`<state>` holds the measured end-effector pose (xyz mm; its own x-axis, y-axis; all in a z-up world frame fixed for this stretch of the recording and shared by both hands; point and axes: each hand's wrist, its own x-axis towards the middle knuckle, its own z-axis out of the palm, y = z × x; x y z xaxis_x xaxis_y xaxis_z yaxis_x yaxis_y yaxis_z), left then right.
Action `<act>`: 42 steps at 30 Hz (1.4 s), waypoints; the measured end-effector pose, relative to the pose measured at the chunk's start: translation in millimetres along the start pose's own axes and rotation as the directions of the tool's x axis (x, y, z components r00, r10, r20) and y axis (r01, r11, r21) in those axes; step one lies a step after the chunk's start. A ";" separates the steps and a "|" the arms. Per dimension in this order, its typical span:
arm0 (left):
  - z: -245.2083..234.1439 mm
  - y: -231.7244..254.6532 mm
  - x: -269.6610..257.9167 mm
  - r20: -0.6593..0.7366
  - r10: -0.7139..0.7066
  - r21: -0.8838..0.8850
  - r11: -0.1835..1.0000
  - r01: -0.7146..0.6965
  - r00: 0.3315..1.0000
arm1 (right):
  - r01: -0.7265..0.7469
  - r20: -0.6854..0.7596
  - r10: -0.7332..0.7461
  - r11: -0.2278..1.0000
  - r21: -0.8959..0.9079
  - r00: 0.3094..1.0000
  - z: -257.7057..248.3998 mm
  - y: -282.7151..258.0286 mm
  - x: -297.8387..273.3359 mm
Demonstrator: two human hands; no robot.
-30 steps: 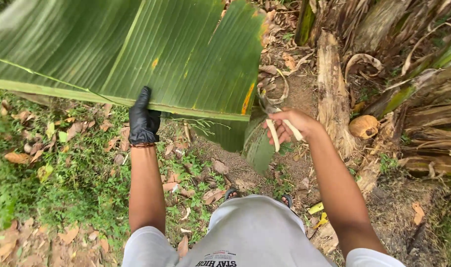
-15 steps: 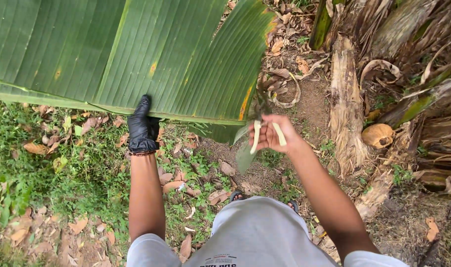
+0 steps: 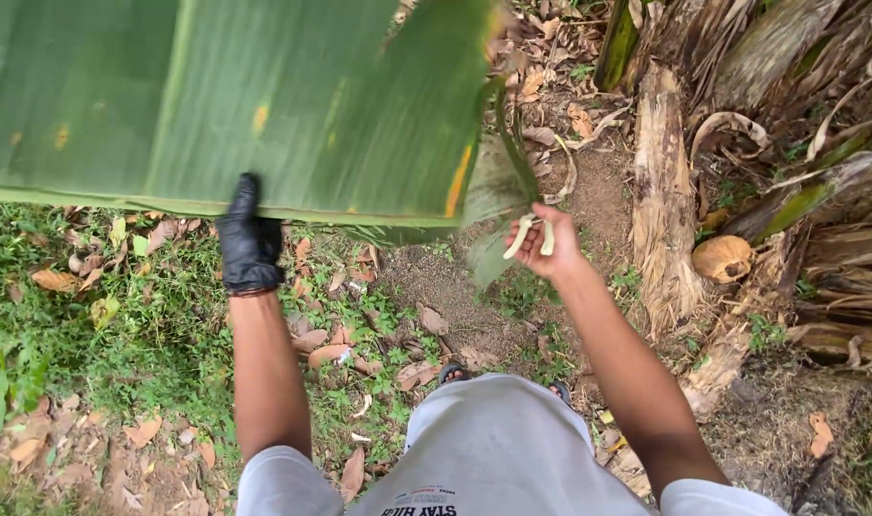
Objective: Cut and trim banana leaves using shears and a knife in an outdoor garden.
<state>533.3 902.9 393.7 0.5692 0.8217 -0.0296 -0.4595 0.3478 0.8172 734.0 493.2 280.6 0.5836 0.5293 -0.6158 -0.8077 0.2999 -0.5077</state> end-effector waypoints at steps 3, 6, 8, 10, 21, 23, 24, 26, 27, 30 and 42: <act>14.6 47.2 0.2 -0.055 0.002 0.001 1.000 -0.002 0.999 | 0.046 -0.077 -0.050 0.998 -0.046 0.996 -27.7 -25.8 7.9; -14.0 77.0 32.9 -0.097 0.032 -0.064 0.997 -0.038 0.995 | 0.094 -0.096 -0.104 0.990 -0.104 0.990 -60.4 -56.4 30.4; -26.1 68.2 39.5 -0.057 0.044 -0.093 0.994 -0.049 0.997 | 0.071 -0.084 -0.087 0.981 -0.179 0.993 -74.8 -79.0 41.4; -33.8 54.1 43.3 -0.023 0.061 -0.122 0.990 -0.064 0.998 | 0.045 -0.068 -0.064 0.966 -0.255 0.996 -79.3 -92.0 44.5; -22.2 -100.8 41.4 -0.005 -0.132 -0.133 0.982 0.130 0.991 | 0.006 0.118 -0.310 -0.339 -0.941 0.944 -190.8 -64.2 133.5; -20.4 -122.1 36.2 0.000 -0.115 -0.127 0.985 0.114 0.993 | -0.109 -0.056 -0.207 -0.257 -0.960 0.977 -149.4 -69.8 60.3; -14.0 -129.7 47.7 0.072 -0.066 -0.124 0.989 0.074 0.995 | -0.223 -0.199 -0.148 -0.160 -0.962 0.969 -120.1 -77.7 33.3; -14.2 -131.5 43.4 0.036 -0.081 -0.066 0.994 0.083 0.996 | -0.013 -0.008 0.015 0.393 -0.919 1.000 -118.9 -83.6 0.0; -7.3 -132.6 45.6 0.025 -0.080 -0.019 0.997 0.080 0.997 | 0.122 0.233 0.007 0.838 -0.532 0.973 -118.1 -90.7 -17.0; 10.8 -135.1 21.2 0.012 -0.144 -0.015 0.989 0.144 0.989 | 0.164 0.786 -0.497 0.867 0.471 0.368 -31.2 -80.6 -96.9; 73.9 -165.4 7.7 -0.040 -0.320 -0.071 0.946 0.317 0.946 | 0.368 0.778 -0.344 0.917 0.157 0.526 -88.6 -99.5 -277.4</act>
<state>664.1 818.4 300.8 0.6584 0.6845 -0.3129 -0.3027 0.6215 0.7226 659.9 246.2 448.6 0.5194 0.7926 0.3195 -0.5386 0.5939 -0.5977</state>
